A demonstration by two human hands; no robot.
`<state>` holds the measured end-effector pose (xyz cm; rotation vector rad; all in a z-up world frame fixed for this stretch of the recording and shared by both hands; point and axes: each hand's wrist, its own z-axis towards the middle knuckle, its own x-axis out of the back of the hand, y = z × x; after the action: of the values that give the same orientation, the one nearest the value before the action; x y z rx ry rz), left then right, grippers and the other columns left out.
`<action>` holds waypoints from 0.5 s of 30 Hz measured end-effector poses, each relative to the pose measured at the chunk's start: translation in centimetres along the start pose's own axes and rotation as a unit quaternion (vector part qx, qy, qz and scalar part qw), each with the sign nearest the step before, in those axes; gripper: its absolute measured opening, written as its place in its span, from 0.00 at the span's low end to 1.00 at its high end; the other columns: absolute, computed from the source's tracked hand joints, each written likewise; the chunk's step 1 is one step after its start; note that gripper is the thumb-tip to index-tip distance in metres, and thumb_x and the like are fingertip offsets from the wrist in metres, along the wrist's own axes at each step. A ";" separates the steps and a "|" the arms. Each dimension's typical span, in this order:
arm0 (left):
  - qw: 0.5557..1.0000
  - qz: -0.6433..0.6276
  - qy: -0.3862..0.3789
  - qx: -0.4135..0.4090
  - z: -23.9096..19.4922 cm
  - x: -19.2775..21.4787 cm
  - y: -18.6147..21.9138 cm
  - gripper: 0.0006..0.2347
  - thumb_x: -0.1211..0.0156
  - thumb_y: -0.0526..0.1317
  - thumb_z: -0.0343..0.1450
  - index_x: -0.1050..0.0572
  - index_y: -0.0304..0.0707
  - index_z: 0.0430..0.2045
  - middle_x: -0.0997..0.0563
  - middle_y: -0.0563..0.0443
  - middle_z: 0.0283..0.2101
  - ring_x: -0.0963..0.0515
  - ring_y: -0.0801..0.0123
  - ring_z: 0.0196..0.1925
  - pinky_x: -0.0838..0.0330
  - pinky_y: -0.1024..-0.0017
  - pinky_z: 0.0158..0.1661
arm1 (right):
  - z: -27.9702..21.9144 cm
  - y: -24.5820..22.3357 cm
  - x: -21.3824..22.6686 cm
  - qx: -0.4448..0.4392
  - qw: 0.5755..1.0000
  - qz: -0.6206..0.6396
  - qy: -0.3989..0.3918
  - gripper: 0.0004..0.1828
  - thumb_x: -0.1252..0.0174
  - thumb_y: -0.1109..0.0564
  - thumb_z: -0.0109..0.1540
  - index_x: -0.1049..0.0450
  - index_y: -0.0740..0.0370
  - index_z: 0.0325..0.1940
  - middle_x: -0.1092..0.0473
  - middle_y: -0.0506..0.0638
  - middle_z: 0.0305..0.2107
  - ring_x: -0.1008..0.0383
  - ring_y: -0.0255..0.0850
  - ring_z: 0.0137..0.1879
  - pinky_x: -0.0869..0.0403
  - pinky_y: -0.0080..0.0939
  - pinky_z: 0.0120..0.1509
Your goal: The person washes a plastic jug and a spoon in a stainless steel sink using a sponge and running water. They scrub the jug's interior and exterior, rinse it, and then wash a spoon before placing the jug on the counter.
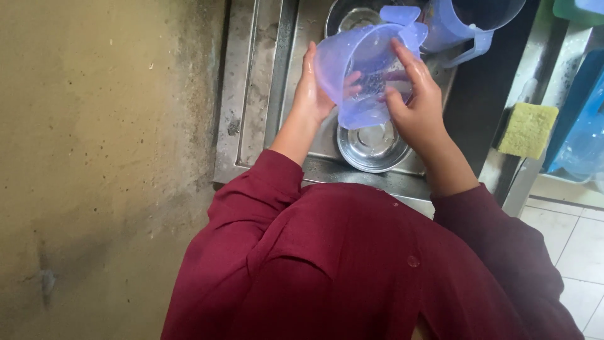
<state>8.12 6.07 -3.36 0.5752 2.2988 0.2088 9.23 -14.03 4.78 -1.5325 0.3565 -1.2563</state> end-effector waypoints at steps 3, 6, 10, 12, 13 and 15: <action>0.999 0.035 0.011 -0.034 -0.2 -0.4 0.3 0.43 0.48 0.64 0.59 0.42 0.41 0.69 0.32 0.32 0.66 0.25 0.36 0.60 0.23 0.44 0.49 | -0.2 -1.1 -0.2 0.035 0.997 -0.062 0.026 0.37 0.54 0.71 0.61 0.42 0.60 0.77 0.36 0.62 0.68 0.28 0.50 0.61 0.32 0.42 0.50; 0.999 0.028 0.002 -0.044 -0.2 -0.2 -0.2 0.34 0.50 0.59 0.66 0.33 0.31 0.63 0.26 0.33 0.62 0.25 0.43 0.62 0.29 0.46 0.60 | -0.3 -2.6 -0.1 0.084 0.989 -0.115 0.042 0.37 0.57 0.71 0.59 0.40 0.65 0.75 0.32 0.63 0.65 0.31 0.58 0.63 0.29 0.55 0.64; 0.992 -0.081 -0.090 -0.025 8.1 5.4 -2.8 0.25 0.45 0.53 0.73 0.24 0.24 0.50 0.18 0.33 0.49 0.17 0.46 0.52 0.23 0.47 0.56 | -0.1 -4.3 0.5 0.125 0.979 -0.160 0.036 0.36 0.59 0.73 0.57 0.39 0.73 0.72 0.34 0.65 0.67 0.35 0.68 0.72 0.34 0.61 0.66; 0.995 -0.064 -0.041 -0.061 3.5 2.1 -1.8 0.26 0.42 0.52 0.70 0.25 0.20 0.48 0.18 0.29 0.48 0.17 0.44 0.51 0.23 0.49 0.55 | -0.3 -4.5 0.5 0.128 0.977 -0.164 0.035 0.36 0.58 0.73 0.58 0.39 0.72 0.73 0.34 0.66 0.67 0.35 0.68 0.72 0.34 0.63 0.66; 0.994 -0.047 0.007 -0.097 1.2 0.4 -1.2 0.27 0.38 0.51 0.67 0.25 0.17 0.47 0.19 0.26 0.47 0.17 0.42 0.50 0.22 0.52 0.55 | -0.3 -4.7 0.5 0.133 0.976 -0.168 0.035 0.36 0.58 0.73 0.59 0.40 0.71 0.74 0.34 0.67 0.67 0.35 0.68 0.73 0.33 0.64 0.66; 0.988 -0.045 0.032 -0.145 1.2 0.5 -1.4 0.20 0.34 0.46 0.66 0.26 0.24 0.41 0.19 0.33 0.38 0.17 0.50 0.39 0.19 0.56 0.47 | -0.4 -4.5 0.8 0.136 0.975 -0.170 0.035 0.36 0.58 0.73 0.58 0.39 0.71 0.73 0.33 0.66 0.66 0.34 0.69 0.71 0.33 0.64 0.66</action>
<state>8.14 5.03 -4.96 0.3182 2.2940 0.5144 7.53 -13.07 8.97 -1.3493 -0.0391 -1.5569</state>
